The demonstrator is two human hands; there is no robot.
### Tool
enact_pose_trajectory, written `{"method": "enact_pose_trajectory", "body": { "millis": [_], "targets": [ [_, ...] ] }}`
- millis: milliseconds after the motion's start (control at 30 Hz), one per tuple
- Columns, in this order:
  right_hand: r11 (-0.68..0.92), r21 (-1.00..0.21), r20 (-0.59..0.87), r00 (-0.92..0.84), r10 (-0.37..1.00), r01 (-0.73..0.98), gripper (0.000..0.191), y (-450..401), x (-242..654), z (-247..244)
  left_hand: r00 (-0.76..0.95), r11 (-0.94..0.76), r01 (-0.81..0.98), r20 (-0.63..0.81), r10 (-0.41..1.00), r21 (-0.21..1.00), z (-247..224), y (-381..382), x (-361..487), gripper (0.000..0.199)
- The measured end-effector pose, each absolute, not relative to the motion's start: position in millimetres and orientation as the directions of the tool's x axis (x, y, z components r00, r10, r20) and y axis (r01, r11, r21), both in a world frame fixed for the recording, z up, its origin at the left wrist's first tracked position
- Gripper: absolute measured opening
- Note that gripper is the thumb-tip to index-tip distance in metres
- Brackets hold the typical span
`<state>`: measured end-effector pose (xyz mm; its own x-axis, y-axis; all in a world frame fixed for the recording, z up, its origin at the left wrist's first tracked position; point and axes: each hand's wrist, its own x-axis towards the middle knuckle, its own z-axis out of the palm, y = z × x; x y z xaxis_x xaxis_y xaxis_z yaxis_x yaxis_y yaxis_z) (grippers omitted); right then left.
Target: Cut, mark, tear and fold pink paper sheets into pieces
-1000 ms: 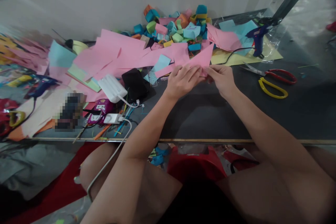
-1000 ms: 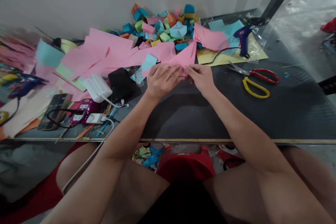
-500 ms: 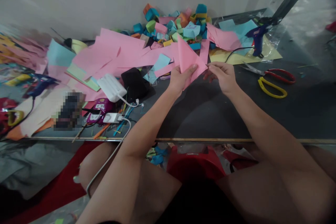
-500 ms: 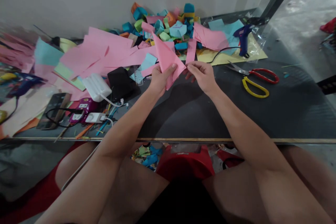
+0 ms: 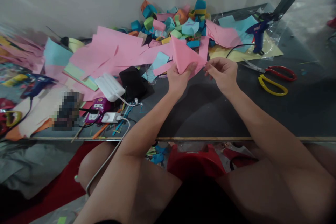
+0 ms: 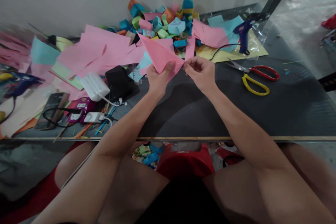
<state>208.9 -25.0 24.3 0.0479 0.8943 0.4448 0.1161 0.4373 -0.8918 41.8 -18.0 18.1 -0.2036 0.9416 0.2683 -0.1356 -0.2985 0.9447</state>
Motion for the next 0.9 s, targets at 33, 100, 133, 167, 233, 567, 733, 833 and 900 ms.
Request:
{"method": "enact_pose_trajectory", "body": {
  "millis": [33, 100, 133, 167, 233, 567, 733, 833, 900],
  "targets": [
    [0.432, -0.895, 0.439, 0.049, 0.897, 0.115, 0.049, -24.8, 209.1, 24.1, -0.206, -0.299, -0.145, 0.267, 0.941, 0.943, 18.2, -18.2, 42.5, 0.043],
    [0.424, -0.899, 0.431, 0.053, 0.901, 0.106, 0.051, -24.8, 209.1, 23.9, -0.208, -0.294, -0.162, 0.259, 0.943, 0.942, 18.0, -18.4, 44.1, 0.042],
    [0.426, -0.899, 0.432, 0.054, 0.900, 0.098, 0.052, -25.0, 208.9, 24.0, -0.210, -0.291, -0.169, 0.254, 0.944, 0.942, 17.8, -18.4, 44.8, 0.041],
    [0.431, -0.898, 0.436, 0.051, 0.898, 0.090, 0.054, -25.3, 208.6, 24.3, -0.212, -0.289, -0.172, 0.251, 0.944, 0.942, 17.4, -18.3, 45.4, 0.041],
    [0.444, -0.892, 0.449, 0.043, 0.893, 0.083, 0.057, -26.2, 207.5, 25.2, -0.216, -0.288, -0.167, 0.250, 0.944, 0.943, 15.8, -18.3, 46.3, 0.042],
    [0.408, -0.910, 0.410, 0.016, 0.912, 0.076, 0.062, -24.4, 208.8, 25.3, -0.143, -0.289, -0.144, 0.269, 0.953, 0.946, 9.2, -17.8, 46.6, 0.050],
    [0.354, -0.935, 0.354, -0.010, 0.935, 0.033, 0.062, -23.7, 209.4, 22.6, -0.132, -0.240, -0.192, 0.218, 0.967, 0.952, 8.8, -17.1, 46.1, 0.046],
    [0.331, -0.944, 0.331, -0.031, 0.943, 0.011, 0.063, -23.8, 208.9, 21.3, -0.132, -0.241, -0.207, 0.217, 0.967, 0.948, 8.5, -16.4, 45.4, 0.045],
    [0.336, -0.942, 0.336, -0.044, 0.941, -0.008, 0.063, -24.3, 208.8, 21.3, -0.126, -0.245, -0.214, 0.223, 0.967, 0.945, 9.1, -16.4, 45.2, 0.047]
  ]
}}
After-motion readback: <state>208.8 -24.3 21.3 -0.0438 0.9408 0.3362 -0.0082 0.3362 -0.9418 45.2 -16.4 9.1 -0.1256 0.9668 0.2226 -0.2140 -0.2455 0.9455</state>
